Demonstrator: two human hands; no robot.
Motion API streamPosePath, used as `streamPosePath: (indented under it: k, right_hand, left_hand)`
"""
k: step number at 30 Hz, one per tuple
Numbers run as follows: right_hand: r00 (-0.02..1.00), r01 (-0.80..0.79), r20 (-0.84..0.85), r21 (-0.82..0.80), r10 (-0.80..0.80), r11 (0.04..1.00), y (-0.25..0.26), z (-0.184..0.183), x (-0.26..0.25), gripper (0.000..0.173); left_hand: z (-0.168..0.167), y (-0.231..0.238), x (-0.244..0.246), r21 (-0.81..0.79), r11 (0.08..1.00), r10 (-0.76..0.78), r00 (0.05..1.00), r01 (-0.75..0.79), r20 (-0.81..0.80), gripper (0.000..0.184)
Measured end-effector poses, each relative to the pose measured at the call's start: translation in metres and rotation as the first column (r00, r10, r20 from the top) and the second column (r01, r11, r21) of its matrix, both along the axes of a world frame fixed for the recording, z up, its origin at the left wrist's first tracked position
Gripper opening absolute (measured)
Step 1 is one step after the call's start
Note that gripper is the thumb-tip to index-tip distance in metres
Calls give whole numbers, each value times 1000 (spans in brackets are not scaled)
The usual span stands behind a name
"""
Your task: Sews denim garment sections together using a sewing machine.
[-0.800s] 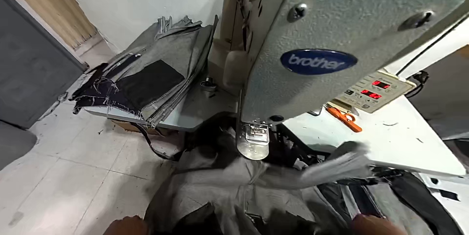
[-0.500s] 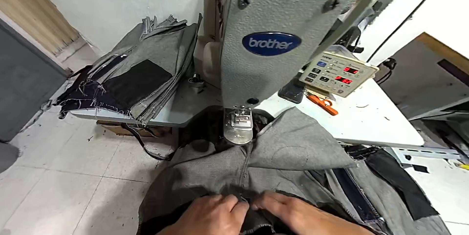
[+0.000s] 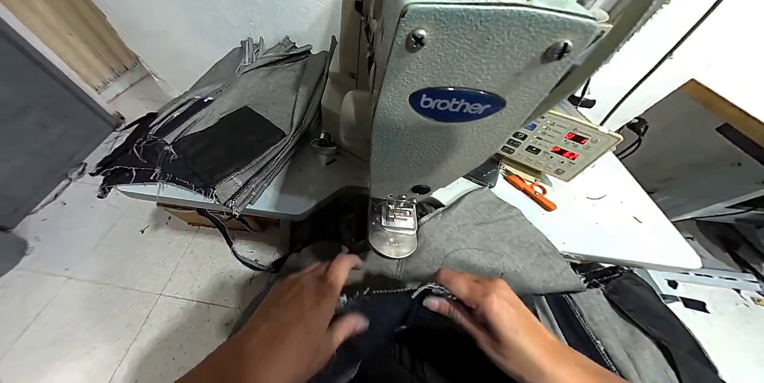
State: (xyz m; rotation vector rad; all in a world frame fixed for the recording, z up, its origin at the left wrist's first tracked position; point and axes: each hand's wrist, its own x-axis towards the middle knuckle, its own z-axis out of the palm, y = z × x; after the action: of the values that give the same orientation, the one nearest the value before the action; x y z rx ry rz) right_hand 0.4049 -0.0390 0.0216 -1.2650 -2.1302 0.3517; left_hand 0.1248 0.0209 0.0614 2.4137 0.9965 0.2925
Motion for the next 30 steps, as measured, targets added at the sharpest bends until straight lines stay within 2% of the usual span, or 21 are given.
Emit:
streamPosePath:
  k: [1,2,4,6,8,9,11,13,15,16,17,18,19,20,21,22,23,24,26,27,30]
  right_hand:
    - [999,22,-49,9,-22,1000,6,6,1,38]
    - [995,38,-94,19,-36,999,11,15,-1,41]
    - [982,9,-186,-22,-12,1000,14,37,-10,43]
    - [947,-79,-321,-224,3,971,6,61,-26,38]
    - [870,-145,-479,-482,-121,864,1,65,-36,23]
    - [809,-154,-537,-587,-239,795,4,55,-36,15]
    - [703,-103,-551,-705,-451,702,20,27,-26,13]
    - [785,134,-405,-627,-469,767,49,11,-5,20]
    - [891,380,-125,-321,-436,868,85,11,11,23]
    - [912,399,-21,-192,-410,897,103,13,17,19]
    - [928,372,62,-67,-368,926,120,7,25,17]
    - [935,319,152,35,-321,947,137,-6,37,24]
    - [928,276,246,53,-280,960,149,-11,44,31]
    - [907,274,347,-59,-238,960,152,-5,45,35]
    - [886,317,426,-271,-182,909,149,12,40,38]
    - [878,364,462,-467,-128,806,146,34,35,40]
    - [883,381,455,-546,-118,746,145,46,33,40]
    - [905,366,390,-511,-170,777,143,43,38,37]
    - [950,276,207,-201,-235,940,152,-6,59,35]
    - [968,243,91,-125,-232,962,160,-24,64,37]
    - [966,239,-58,-172,-252,956,176,-37,63,41]
  left_hand:
    - [6,-3,-10,-100,995,16,999,-13,34,42]
    - [10,-4,-20,-118,992,50,991,-35,124,34]
    - [28,2,-36,-32,995,103,951,-98,291,31]
    - [45,23,-43,119,982,96,934,-145,345,39]
    - [47,57,-41,171,984,15,976,-54,219,37]
    - [42,73,-31,94,995,10,995,-20,104,36]
    - [25,103,5,-132,991,-1,996,-11,-94,35]
    - [13,124,43,-125,987,88,987,-105,-133,31]
    - [15,148,72,-14,979,203,974,-205,-102,28]
    - [-1,171,78,120,977,175,985,-174,7,25]
    - [-36,206,82,370,920,56,979,-127,198,22]
    - [-52,237,86,495,865,-57,963,-84,263,21]
    - [-54,254,86,555,831,-130,959,-32,250,23]
    - [-50,259,82,608,794,-182,958,10,222,24]
    - [-43,247,73,645,763,-222,956,47,193,28]
    - [-27,220,58,627,772,-237,963,107,127,32]
    - [-5,184,43,586,792,-244,969,171,47,35]
    - [3,153,28,597,771,-280,960,221,6,30]
    - [-2,106,10,681,659,-339,934,319,-108,16]
    - [-5,86,9,694,628,-369,920,351,-131,18]
    - [-10,36,25,586,696,-449,889,415,-96,31]
